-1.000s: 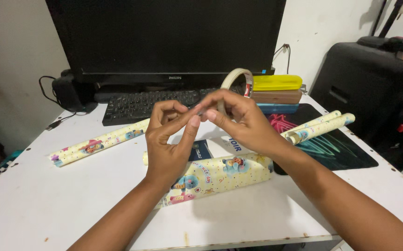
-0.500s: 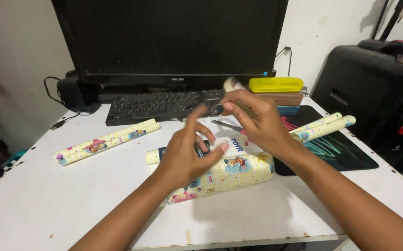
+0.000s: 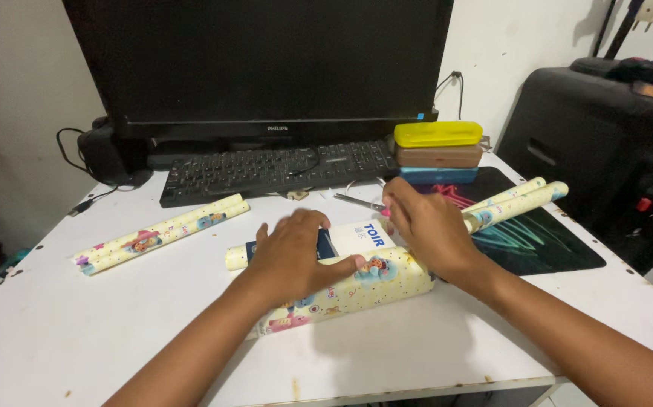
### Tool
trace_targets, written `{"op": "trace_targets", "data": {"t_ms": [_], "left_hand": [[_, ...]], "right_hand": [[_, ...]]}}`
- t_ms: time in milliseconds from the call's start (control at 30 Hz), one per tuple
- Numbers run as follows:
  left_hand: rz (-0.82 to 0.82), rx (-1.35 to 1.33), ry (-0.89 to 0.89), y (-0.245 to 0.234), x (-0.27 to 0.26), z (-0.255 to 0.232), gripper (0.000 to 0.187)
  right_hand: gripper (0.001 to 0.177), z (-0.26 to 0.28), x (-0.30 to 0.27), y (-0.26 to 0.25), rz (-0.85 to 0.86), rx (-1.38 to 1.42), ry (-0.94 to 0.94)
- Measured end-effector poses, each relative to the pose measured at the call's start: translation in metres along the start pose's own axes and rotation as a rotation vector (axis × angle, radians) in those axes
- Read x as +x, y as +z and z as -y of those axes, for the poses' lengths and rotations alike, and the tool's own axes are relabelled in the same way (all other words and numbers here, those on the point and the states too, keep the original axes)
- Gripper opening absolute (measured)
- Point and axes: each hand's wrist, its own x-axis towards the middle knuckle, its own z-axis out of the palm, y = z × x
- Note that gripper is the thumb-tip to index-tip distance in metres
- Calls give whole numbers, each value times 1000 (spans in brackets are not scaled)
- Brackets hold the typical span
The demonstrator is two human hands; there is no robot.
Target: The person wraps a small rectangular box with patterned wrapping paper on a white desk. They fold the paper around the box, apply clear tape to secure the edges, and use pink scissors to cut the tape. The wrapped box remains on the desk at the end.
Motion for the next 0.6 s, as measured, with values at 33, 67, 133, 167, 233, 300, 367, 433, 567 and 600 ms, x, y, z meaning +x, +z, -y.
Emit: {"op": "trace_targets", "data": {"t_ms": [33,67,133,167,233,300,367,433,567,600], "left_hand": [[50,3,-17,0,2,2,93],[82,10,-22,1,2,2,93],[147,23,-29,2,4,2,94],[162,24,-36,2,3,2,93],[192,25,-44,2,4,1,92],[163,2,-19,1,4,1,94],[140,-8,0,1,3,2,99],[126,-8,15,0,4,2,106],[143,-38,34,-2,5,2,107],[151,-59,39,-3,5,2,104]], "right_hand": [[17,-2,0,2,7,12,4],[16,-3,0,4,14,23,6],[14,-6,-3,8,2,109,-49],[14,-7,-5,9,-5,151,-76],[15,-8,-4,13,7,214,-43],[16,-8,-3,15,14,251,-23],[17,-8,-1,15,15,264,-19],[16,-7,1,16,-16,276,-70],[15,-4,4,15,-4,285,-69],[15,-4,4,14,-3,284,-65]]}}
